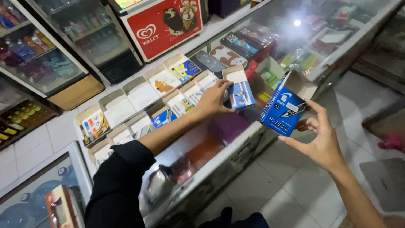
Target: The person organizes stationery items inside a glass display case. They pick up and arrange various notebooks and boxes of pens, placing them neatly in rows within the case.
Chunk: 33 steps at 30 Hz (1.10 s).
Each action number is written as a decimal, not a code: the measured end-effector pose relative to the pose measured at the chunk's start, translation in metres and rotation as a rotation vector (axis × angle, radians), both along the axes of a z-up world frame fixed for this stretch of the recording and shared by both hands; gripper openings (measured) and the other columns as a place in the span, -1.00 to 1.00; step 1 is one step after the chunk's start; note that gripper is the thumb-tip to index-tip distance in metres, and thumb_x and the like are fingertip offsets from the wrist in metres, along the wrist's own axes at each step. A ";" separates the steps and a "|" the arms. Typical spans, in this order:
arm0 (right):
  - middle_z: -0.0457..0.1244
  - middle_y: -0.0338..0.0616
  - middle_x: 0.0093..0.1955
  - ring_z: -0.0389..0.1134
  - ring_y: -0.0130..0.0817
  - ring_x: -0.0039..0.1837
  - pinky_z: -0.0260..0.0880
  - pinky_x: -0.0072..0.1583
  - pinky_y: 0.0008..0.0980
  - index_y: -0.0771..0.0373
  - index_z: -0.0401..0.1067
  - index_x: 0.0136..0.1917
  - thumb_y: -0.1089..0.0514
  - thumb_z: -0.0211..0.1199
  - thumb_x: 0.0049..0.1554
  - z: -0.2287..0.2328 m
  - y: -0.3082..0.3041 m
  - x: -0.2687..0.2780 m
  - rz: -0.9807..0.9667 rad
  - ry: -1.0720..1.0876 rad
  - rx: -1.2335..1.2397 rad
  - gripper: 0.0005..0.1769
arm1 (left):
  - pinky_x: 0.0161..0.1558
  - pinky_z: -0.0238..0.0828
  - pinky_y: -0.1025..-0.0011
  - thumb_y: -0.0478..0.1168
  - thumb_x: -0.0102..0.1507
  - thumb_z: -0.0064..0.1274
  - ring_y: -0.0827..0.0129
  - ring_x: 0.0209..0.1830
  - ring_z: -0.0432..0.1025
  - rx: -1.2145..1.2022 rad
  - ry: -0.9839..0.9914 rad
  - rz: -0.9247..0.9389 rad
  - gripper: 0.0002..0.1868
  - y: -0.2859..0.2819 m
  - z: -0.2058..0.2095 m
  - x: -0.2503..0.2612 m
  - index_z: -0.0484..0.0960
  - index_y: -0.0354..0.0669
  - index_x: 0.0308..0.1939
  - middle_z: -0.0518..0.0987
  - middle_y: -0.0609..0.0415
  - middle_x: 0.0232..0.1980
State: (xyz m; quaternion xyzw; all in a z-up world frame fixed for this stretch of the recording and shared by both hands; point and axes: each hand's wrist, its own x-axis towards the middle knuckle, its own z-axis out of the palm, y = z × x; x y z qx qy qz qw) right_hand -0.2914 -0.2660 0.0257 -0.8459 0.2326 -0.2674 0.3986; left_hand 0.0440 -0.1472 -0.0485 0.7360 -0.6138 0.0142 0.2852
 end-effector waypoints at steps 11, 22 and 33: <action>0.12 0.27 0.33 0.30 0.05 0.19 0.43 0.15 0.05 0.28 0.02 0.57 0.05 0.58 -0.30 -0.054 -0.202 0.156 0.391 0.028 -0.196 0.26 | 0.46 -0.16 -0.27 0.31 -0.05 0.30 0.05 0.29 0.30 0.103 -0.119 0.346 0.10 -0.064 -0.018 0.019 0.36 -0.36 0.37 0.40 -0.13 0.25; 0.17 -0.08 0.47 0.27 -0.09 0.37 0.27 0.35 0.02 0.04 0.09 0.57 -0.03 0.60 -0.35 -0.078 -0.293 0.293 0.912 0.286 -0.192 0.27 | 0.50 -0.35 -0.33 0.34 -0.13 0.39 -0.07 0.57 0.05 0.099 -0.115 0.596 0.10 -0.064 -0.036 0.016 0.40 -0.04 0.39 0.27 -0.12 0.45; 0.19 -0.06 0.44 0.17 0.02 0.42 0.13 0.42 0.11 0.04 0.18 0.55 0.05 0.69 -0.30 -0.099 -0.304 0.351 1.133 0.285 -0.155 0.21 | 0.56 -0.40 -0.25 0.51 -0.12 0.29 -0.09 0.59 0.08 0.223 0.116 0.623 0.14 -0.060 0.002 0.011 0.34 0.15 0.44 0.23 -0.02 0.51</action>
